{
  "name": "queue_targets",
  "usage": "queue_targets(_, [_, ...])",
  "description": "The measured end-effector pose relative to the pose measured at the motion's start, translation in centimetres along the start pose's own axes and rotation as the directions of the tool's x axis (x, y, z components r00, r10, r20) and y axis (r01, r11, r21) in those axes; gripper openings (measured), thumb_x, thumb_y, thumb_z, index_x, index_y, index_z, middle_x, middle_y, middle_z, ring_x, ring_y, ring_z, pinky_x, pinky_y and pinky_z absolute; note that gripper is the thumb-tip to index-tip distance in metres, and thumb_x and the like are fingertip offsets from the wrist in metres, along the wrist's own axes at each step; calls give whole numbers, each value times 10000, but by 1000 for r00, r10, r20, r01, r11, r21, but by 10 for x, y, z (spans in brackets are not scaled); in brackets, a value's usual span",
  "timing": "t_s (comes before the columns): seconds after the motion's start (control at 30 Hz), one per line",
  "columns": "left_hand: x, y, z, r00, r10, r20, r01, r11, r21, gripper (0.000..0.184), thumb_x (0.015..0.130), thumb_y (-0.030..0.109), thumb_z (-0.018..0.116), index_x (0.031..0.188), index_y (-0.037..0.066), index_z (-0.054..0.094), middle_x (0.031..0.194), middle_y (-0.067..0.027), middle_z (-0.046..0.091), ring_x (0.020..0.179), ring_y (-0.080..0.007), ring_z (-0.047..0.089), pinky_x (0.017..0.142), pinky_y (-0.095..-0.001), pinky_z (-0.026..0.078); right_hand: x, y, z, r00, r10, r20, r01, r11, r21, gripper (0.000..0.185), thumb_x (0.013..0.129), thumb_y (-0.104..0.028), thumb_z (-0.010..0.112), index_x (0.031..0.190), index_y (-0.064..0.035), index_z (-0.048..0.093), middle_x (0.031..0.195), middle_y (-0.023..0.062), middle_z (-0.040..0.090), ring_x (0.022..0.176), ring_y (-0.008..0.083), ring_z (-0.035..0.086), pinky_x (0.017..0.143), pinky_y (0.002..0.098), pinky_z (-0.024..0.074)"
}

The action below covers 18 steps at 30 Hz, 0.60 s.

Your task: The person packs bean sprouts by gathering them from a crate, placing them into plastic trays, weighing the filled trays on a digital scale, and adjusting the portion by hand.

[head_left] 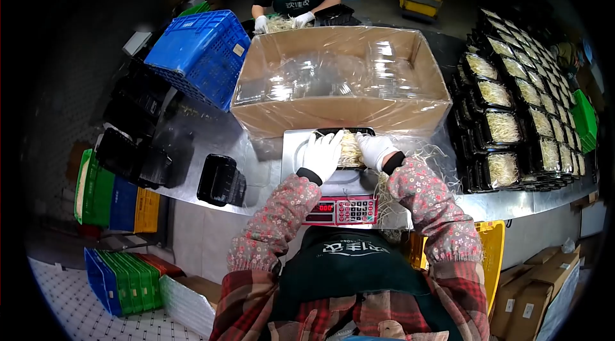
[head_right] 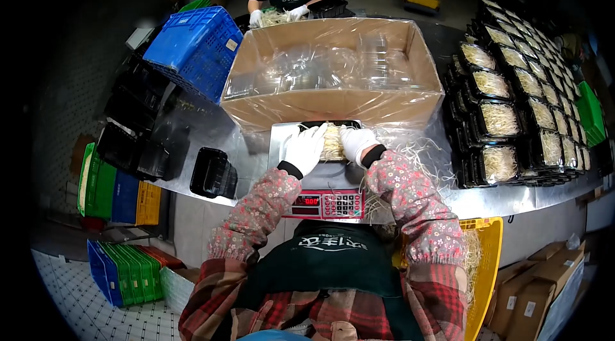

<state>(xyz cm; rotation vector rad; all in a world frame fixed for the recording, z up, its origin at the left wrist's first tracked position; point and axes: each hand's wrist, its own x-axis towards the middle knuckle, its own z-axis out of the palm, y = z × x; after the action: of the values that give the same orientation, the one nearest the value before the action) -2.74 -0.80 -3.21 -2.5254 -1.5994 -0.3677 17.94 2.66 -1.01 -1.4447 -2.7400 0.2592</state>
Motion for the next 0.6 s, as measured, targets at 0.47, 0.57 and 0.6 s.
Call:
queue_targets(0.47, [-2,-11,-20,984,-70,-162,3,925,-379,432,944,146,553,1374,112,539,1274,-105,607,1185,-281,563,1032,-382,445,-99,93,-30,924,216,-316,-162,969,187,241,865,-237,642,1035,-67,661,942,188,693,894,380,661,790,456,529])
queue_targets(0.57, [-1,-32,-25,951,-206,-232,-14,718,-696,463,892,-38,543,1345,55,561,1321,-128,574,1244,-289,530,1095,-366,399,-118,106,2,903,368,-222,-312,917,249,303,844,-246,699,1083,-67,648,896,180,684,840,382,657,759,456,520])
queue_targets(0.6, [-3,-38,-33,941,-220,-259,-74,613,-787,446,912,-38,536,1353,29,542,1337,-124,570,1241,-248,538,1075,-336,414,-122,109,13,895,429,-121,-389,885,256,407,827,-268,727,1183,-85,653,920,177,689,837,379,661,770,444,525])
